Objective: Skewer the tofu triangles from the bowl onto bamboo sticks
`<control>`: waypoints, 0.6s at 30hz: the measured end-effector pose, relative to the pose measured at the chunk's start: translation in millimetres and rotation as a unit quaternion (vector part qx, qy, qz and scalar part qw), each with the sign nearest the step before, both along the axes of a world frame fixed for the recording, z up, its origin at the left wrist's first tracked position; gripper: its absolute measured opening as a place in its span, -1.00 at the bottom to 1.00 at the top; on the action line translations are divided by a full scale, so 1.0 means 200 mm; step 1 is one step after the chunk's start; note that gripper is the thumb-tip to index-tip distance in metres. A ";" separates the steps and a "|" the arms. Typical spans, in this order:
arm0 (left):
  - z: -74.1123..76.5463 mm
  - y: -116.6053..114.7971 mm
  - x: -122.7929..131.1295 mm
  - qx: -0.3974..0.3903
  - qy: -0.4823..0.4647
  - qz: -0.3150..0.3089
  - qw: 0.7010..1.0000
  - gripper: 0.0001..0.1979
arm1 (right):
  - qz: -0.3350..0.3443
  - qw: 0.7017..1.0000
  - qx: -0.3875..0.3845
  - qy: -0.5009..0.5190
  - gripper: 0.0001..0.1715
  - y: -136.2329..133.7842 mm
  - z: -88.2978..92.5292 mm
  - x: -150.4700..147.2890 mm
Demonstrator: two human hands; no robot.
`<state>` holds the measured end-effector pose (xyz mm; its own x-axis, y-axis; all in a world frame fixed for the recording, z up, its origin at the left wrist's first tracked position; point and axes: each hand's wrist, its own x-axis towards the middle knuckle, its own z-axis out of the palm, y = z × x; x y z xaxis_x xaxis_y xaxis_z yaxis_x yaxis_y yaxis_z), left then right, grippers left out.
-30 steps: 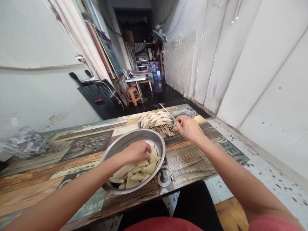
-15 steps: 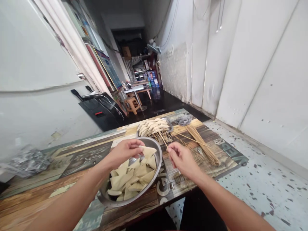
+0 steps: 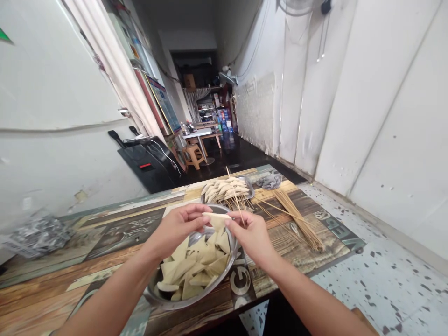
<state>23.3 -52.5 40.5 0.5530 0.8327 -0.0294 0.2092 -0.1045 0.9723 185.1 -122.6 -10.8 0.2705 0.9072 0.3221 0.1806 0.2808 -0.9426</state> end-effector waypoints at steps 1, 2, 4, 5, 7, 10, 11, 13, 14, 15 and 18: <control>-0.01 0.00 -0.01 -0.029 -0.015 0.002 0.999 -0.67 | -0.016 0.999 0.029 -0.022 -0.80 0.00 0.00 0.00; -0.01 0.00 -0.02 -0.074 -0.034 -0.004 0.997 -0.65 | -0.028 0.997 0.060 -0.047 -0.80 -0.01 0.00 0.00; -0.03 0.01 -0.04 -0.183 -0.068 -0.040 0.980 -0.61 | -0.032 0.987 0.121 -0.103 -0.75 -0.03 -0.01 0.00; -0.03 0.02 -0.05 -0.228 -0.081 -0.065 0.968 -0.61 | -0.025 0.980 0.147 -0.132 -0.72 -0.04 -0.02 0.01; -0.03 0.02 -0.06 -0.276 -0.103 -0.108 0.950 -0.67 | -0.005 0.965 0.186 -0.183 -0.65 -0.05 -0.03 0.02; -0.04 0.03 -0.07 -0.271 -0.149 -0.111 0.945 -0.77 | 0.006 0.949 0.209 -0.235 -0.60 -0.05 -0.04 0.03; -0.04 0.03 -0.07 -0.265 -0.163 -0.102 0.945 -0.79 | 0.002 0.947 0.207 -0.245 -0.59 -0.05 -0.05 0.03; -0.04 0.03 -0.06 -0.260 -0.180 -0.089 0.945 -0.79 | -0.014 0.947 0.192 -0.257 -0.58 -0.04 -0.05 0.02; -0.05 0.03 -0.06 -0.260 -0.181 -0.091 0.944 -0.77 | -0.024 0.948 0.180 -0.260 -0.57 -0.03 -0.05 0.02; -0.05 0.03 -0.05 -0.262 -0.178 -0.097 0.943 -0.74 | -0.034 0.950 0.165 -0.262 -0.57 -0.02 -0.05 0.01; -0.05 0.03 -0.04 -0.257 -0.175 -0.108 0.944 -0.71 | -0.052 0.956 0.119 -0.262 -0.53 -0.03 -0.01 -0.02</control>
